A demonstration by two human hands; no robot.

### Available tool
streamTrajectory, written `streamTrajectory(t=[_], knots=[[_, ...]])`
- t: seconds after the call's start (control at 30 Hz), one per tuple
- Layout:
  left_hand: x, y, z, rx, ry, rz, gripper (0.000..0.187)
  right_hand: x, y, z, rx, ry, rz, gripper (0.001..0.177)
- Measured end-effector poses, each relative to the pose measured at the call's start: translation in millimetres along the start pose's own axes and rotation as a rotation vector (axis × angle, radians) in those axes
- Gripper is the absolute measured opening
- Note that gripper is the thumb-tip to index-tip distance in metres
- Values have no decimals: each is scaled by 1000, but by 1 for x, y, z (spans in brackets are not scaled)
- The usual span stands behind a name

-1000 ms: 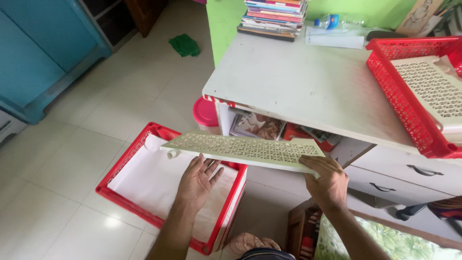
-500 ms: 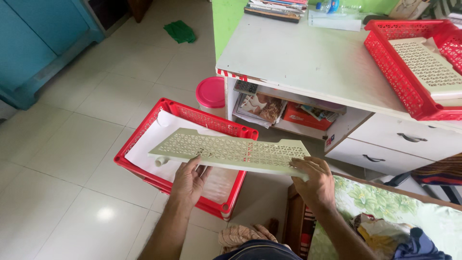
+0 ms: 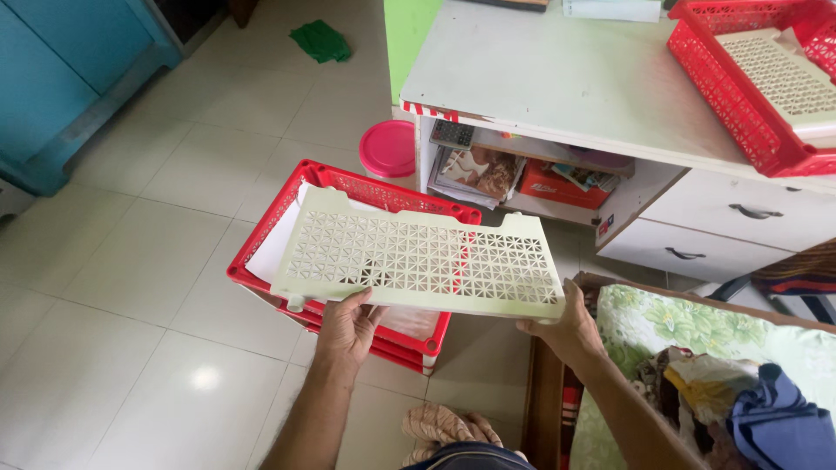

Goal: The person assembles a red plastic basket by inserting white perforated side panels into the frame. They lift and position each panel, aligning the corner pegs with the frame slots and pressing them into place.

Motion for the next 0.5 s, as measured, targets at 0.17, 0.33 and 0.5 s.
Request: streamTrajectory(t=[0.17, 0.33, 0.5], knots=[[3, 30, -3, 42, 31, -32, 44, 28, -23, -16, -324, -196, 91, 88], [11, 43, -11, 80, 48, -30, 43, 64, -39, -24, -685, -458, 10, 57], [35, 45, -22, 113, 67, 28, 43, 100, -48, -6, -773, -335, 68, 49]])
Point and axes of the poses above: each hand's wrist, its own x-axis away from the middle knuckle, its own y-axis out of the back of the hand, z = x × y, the point moved 4 cm from there along -x, towards the middle knuckle, and after that the axes turned 9 degrees about y, right-handed, at the moved point
